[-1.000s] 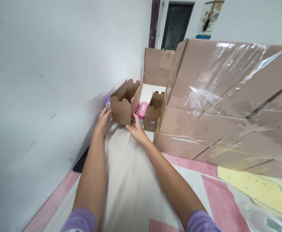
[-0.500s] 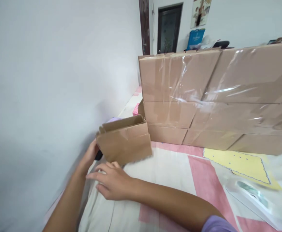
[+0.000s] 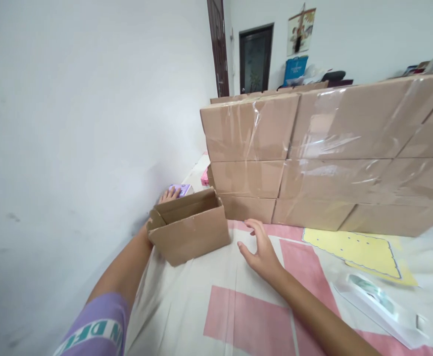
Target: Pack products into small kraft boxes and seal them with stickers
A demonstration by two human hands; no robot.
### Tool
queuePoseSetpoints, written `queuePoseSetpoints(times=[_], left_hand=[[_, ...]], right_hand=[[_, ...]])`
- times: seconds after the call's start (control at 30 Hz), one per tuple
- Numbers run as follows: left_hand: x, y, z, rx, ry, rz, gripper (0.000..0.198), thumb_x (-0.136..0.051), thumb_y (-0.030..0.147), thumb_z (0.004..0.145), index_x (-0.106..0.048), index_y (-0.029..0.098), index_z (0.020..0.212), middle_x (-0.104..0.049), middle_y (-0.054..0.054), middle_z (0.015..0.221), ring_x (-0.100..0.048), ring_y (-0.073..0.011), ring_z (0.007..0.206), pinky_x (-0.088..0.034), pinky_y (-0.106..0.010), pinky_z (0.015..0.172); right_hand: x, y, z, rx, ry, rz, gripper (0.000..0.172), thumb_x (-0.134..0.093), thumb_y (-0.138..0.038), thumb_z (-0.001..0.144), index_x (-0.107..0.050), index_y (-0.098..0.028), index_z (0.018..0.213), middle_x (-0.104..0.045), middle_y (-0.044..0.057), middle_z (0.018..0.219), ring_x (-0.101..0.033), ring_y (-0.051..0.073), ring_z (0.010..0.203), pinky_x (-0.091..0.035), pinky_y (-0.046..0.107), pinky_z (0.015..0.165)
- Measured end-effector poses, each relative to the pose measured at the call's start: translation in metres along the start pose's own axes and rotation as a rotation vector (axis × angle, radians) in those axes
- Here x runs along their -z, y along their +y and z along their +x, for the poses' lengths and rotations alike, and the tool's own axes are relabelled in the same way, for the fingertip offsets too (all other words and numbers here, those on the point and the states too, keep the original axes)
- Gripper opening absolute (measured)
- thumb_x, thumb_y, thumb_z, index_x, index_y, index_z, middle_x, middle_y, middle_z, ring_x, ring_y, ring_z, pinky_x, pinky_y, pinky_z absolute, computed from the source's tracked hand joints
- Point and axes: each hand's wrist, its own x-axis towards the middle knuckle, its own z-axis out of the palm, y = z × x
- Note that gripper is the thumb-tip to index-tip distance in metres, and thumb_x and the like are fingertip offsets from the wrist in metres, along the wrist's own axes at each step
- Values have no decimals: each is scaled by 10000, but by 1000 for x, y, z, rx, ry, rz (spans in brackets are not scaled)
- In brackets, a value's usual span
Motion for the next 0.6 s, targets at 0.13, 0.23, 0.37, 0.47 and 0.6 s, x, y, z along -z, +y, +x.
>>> queuePoseSetpoints(times=[0.13, 0.23, 0.37, 0.47, 0.6], left_hand=[[1, -4, 39, -31, -212, 347, 552, -677, 431, 939, -551, 211, 1430, -470, -131, 1564, -421, -352, 1455, -315, -656, 1201], [2, -6, 55, -47, -293, 494, 526, -655, 428, 955, -548, 219, 1426, -503, -130, 1521, -493, -329, 1385, -401, -615, 1154], [0, -6, 62, -35, -331, 549, 507, -659, 429, 951, -566, 204, 1396, -506, -130, 1512, -500, -326, 1373, -415, -605, 1141], [1, -1, 61, 7, -335, 503, 466, -656, 445, 951, -603, 180, 1330, -580, -125, 1421, -553, -304, 1313, -437, -586, 1120], [15, 14, 46, 93, -256, 377, 600, -753, 532, 826, -605, 163, 1275, -668, -138, 1256, -626, -312, 1198, -481, -536, 1063]], right_hand=[[7, 8, 14, 43, -103, 10, 617, -598, -268, 974, -357, -301, 1541, -484, 150, 1526, -501, 306, 1381, -563, 488, 984], [7, -7, 42, 200, -151, -32, 705, -605, -256, 979, -283, -329, 1602, -406, 131, 1622, -411, 322, 1451, -486, 556, 1088], [1, -32, 92, 301, -310, -58, 555, -609, -223, 977, -459, -284, 1507, -642, 111, 1374, -464, 320, 1319, -472, 561, 1076], [-2, -46, 113, 302, -464, -39, 192, -595, -170, 977, -662, -238, 1143, -721, 68, 995, -509, 283, 1128, -516, 470, 949], [17, -61, 101, 363, -460, -13, 141, -547, -111, 989, -621, -223, 946, -675, 41, 861, -490, 233, 978, -491, 382, 831]])
